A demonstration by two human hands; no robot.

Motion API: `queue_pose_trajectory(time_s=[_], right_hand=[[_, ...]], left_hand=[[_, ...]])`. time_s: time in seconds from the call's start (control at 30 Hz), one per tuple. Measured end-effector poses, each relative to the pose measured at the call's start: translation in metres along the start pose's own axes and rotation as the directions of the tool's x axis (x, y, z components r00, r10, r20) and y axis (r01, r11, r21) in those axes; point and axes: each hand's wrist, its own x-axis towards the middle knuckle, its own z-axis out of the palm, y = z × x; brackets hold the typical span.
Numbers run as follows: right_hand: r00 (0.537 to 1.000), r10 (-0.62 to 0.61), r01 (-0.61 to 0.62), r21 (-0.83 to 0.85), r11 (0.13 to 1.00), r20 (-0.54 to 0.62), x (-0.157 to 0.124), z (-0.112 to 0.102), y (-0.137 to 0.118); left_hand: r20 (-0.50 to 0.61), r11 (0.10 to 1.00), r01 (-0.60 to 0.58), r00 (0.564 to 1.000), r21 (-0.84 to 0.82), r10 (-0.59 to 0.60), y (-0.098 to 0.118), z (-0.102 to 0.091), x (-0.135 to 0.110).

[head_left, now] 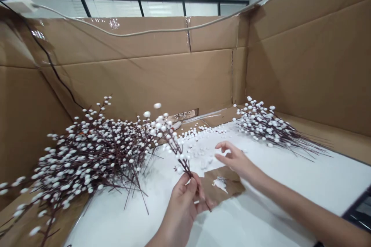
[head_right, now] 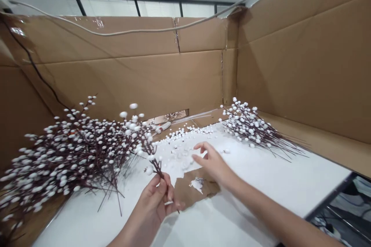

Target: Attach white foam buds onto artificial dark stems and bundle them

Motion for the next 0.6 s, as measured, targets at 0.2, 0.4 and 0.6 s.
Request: queue_pose_trajectory(time_s=[0.2, 0.4, 0.6], right_hand=[[0.931, 0.002, -0.195, -0.493, 0.848, -0.364, 0.016, -0.088, 0.062], [0.893, 0.116, -0.383, -0.598, 0.704, -0.436, -0.002, -0.116, 0.089], [0.88, 0.254, -0.462, -0.602, 0.651, -0.402, -0.002, -0.12, 0.085]], left_hand=[[0.012, 0.992, 0.033, 0.999, -0.12, -0.032, 0.003, -0.002, 0.001], [0.023, 0.985, 0.042, 0.999, -0.168, -0.039, 0.006, -0.001, -0.001], [0.055, 0.988, 0.018, 0.998, -0.152, -0.01, 0.007, 0.0, -0.003]])
